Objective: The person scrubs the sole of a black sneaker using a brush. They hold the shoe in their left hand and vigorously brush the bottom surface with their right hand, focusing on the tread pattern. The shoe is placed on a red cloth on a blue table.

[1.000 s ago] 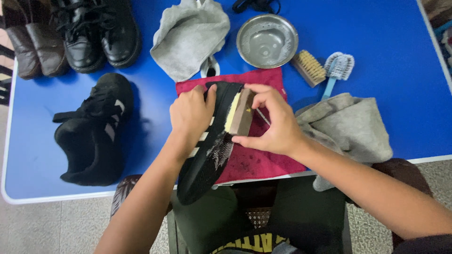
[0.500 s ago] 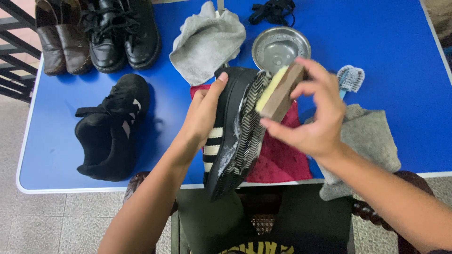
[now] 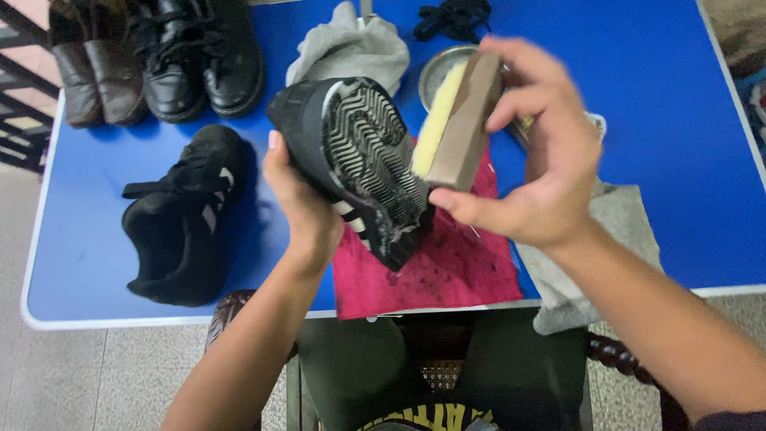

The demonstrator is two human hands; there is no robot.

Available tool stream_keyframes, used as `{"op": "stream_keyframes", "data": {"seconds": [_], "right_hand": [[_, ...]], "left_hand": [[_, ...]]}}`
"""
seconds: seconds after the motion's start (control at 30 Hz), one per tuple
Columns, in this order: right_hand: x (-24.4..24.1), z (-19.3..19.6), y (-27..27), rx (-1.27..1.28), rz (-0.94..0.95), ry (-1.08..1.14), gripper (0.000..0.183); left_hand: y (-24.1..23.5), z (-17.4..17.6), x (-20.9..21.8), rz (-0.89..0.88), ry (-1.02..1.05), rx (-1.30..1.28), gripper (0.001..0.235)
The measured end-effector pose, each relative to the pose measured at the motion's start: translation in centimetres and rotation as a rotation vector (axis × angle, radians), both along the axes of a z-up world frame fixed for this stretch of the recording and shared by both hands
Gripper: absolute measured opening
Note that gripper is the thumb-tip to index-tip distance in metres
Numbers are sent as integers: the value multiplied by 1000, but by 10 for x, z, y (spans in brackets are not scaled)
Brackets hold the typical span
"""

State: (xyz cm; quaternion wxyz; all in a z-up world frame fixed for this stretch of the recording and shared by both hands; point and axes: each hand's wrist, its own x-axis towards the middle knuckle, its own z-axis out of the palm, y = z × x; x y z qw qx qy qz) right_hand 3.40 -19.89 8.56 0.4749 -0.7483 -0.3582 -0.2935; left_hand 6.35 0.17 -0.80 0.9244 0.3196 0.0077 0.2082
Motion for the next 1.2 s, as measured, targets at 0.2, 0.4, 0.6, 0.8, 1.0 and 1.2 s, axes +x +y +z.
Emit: {"op": "stream_keyframes", "data": {"seconds": [0.2,0.4,0.6,0.8,1.0,1.2], "right_hand": [[-4,-5,25,-37,-137,48,49],[-22,-4,40,-54,-116,-31,63],[4,3,45,198,-76,138,52],[-11,20,48,150,22,38,62],[-5,18,40,190,-84,107,54],[14,18,24,174,-105,24,54]], "left_hand": [[3,39,-12,-35,336,440,56],[17,41,-16,-316,338,216,28],[13,39,-15,-6,305,678,33],[10,43,-23,-24,223,708,34],[4,53,-23,-45,259,804,36],[-4,50,-23,-36,289,866,35]]}}
